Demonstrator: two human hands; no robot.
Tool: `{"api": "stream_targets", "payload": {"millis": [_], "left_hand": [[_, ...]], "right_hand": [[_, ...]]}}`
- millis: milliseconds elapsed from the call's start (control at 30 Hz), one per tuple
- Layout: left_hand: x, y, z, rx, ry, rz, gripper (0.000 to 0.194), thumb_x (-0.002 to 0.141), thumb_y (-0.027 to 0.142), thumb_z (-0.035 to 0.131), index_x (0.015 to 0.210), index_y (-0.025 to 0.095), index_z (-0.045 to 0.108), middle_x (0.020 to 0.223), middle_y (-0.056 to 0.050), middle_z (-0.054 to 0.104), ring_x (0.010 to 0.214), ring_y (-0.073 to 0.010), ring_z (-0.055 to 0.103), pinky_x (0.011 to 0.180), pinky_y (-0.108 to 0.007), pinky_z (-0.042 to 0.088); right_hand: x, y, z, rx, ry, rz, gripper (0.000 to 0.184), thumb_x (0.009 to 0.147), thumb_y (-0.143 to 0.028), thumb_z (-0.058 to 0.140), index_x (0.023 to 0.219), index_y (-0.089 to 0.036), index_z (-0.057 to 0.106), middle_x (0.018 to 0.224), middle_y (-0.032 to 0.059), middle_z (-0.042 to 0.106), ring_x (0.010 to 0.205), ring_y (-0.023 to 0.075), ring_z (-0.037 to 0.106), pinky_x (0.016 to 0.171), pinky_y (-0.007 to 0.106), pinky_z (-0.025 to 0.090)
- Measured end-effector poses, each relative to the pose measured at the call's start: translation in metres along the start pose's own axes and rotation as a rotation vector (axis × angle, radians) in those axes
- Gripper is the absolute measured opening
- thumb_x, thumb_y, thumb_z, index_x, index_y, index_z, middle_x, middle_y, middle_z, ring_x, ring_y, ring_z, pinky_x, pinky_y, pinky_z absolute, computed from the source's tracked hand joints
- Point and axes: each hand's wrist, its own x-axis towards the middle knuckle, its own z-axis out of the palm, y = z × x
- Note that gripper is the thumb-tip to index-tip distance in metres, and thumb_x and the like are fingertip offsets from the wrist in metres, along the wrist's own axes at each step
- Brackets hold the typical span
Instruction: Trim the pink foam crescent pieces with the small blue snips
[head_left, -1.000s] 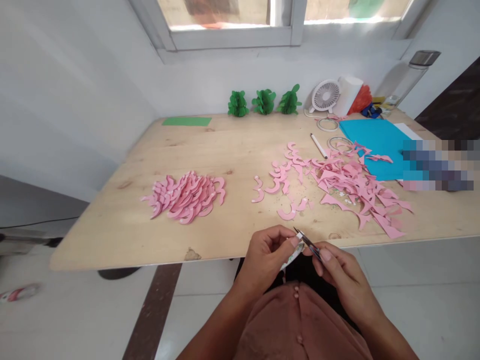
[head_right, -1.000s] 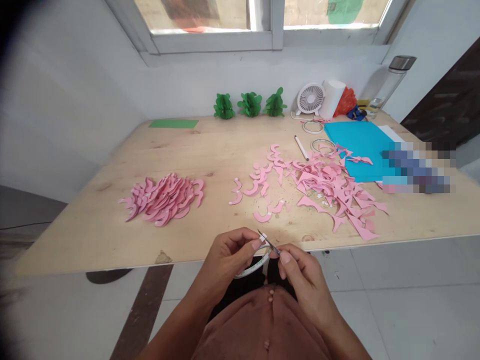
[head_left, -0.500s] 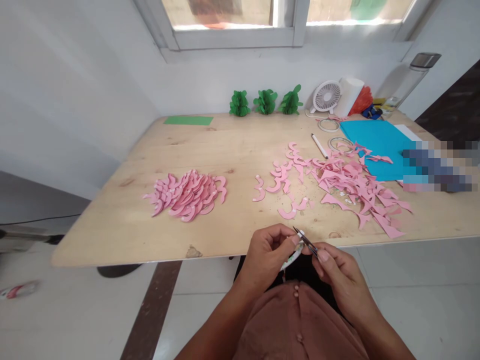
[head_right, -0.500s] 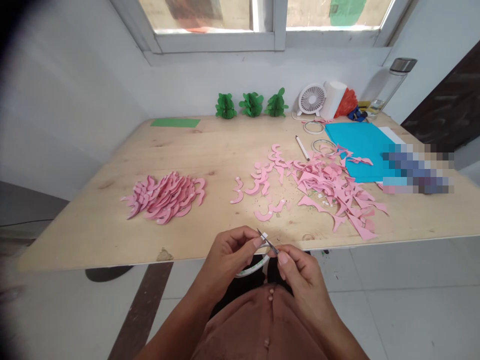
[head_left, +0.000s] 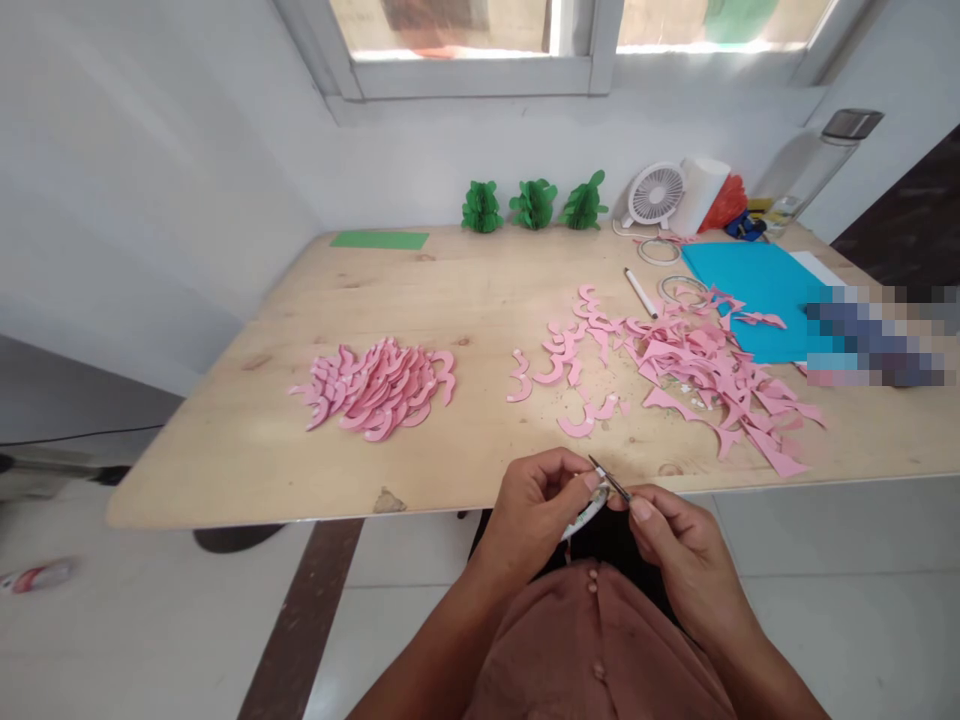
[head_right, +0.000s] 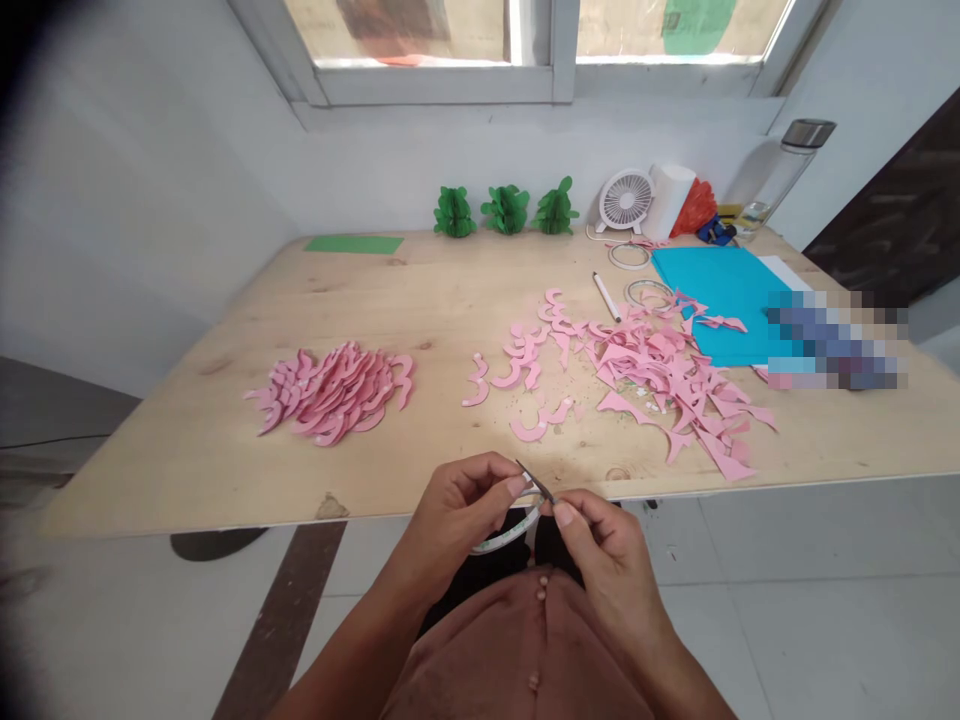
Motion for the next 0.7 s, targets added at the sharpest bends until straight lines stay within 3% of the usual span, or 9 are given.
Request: {"api": "stream_targets", "payload": {"millis": [100, 200, 333, 700], "left_hand": [[-0.0013, 0.0017, -0.0006, 0.005, 0.007, -0.003, 0.023, 0.073, 0.036, 0.066, 0.066, 0.014, 0.065, 0.046, 0.005, 0.044, 0.045, -0.0064, 0.034, 0.046, -0.019, 0.028], [-0.0027, 0.0025, -0.001, 0.011, 0.013, -0.009, 0.022, 0.074, 0.035, 0.066, 0.068, 0.014, 0.065, 0.044, 0.006, 0.041, 0.043, -0.0057, 0.031, 0.045, -0.019, 0.026], [-0.0042, 0.001, -0.0012, -0.003, -0.006, 0.016, 0.018, 0.077, 0.03, 0.063, 0.069, 0.015, 0.064, 0.045, 0.007, 0.041, 0.041, -0.0046, 0.028, 0.044, -0.018, 0.025], [-0.0089, 0.0021, -0.0022, -0.036, -0.005, 0.03, 0.013, 0.079, 0.026, 0.063, 0.07, 0.016, 0.065, 0.047, 0.007, 0.043, 0.044, -0.005, 0.034, 0.049, -0.017, 0.033]], "right_hand": [[-0.002, -0.004, 0.0, -0.03, -0.003, -0.011, 0.033, 0.085, -0.047, 0.055, 0.094, -0.019, 0.07, 0.071, 0.0024, 0.063, 0.059, 0.0135, 0.053, 0.048, 0.021, 0.039], [-0.0033, -0.0078, 0.0001, -0.04, -0.015, -0.02, 0.03, 0.086, -0.045, 0.055, 0.096, -0.021, 0.069, 0.08, 0.0029, 0.067, 0.072, 0.0163, 0.059, 0.061, 0.024, 0.046], [-0.0032, -0.0086, 0.0, -0.032, -0.037, -0.057, 0.026, 0.086, -0.043, 0.055, 0.095, -0.022, 0.067, 0.089, 0.0031, 0.069, 0.085, 0.0184, 0.061, 0.077, 0.027, 0.046], [-0.0017, -0.0086, 0.0003, -0.064, -0.028, -0.079, 0.026, 0.088, -0.042, 0.052, 0.096, -0.021, 0.065, 0.092, 0.0032, 0.068, 0.089, 0.0183, 0.06, 0.08, 0.026, 0.045]]}}
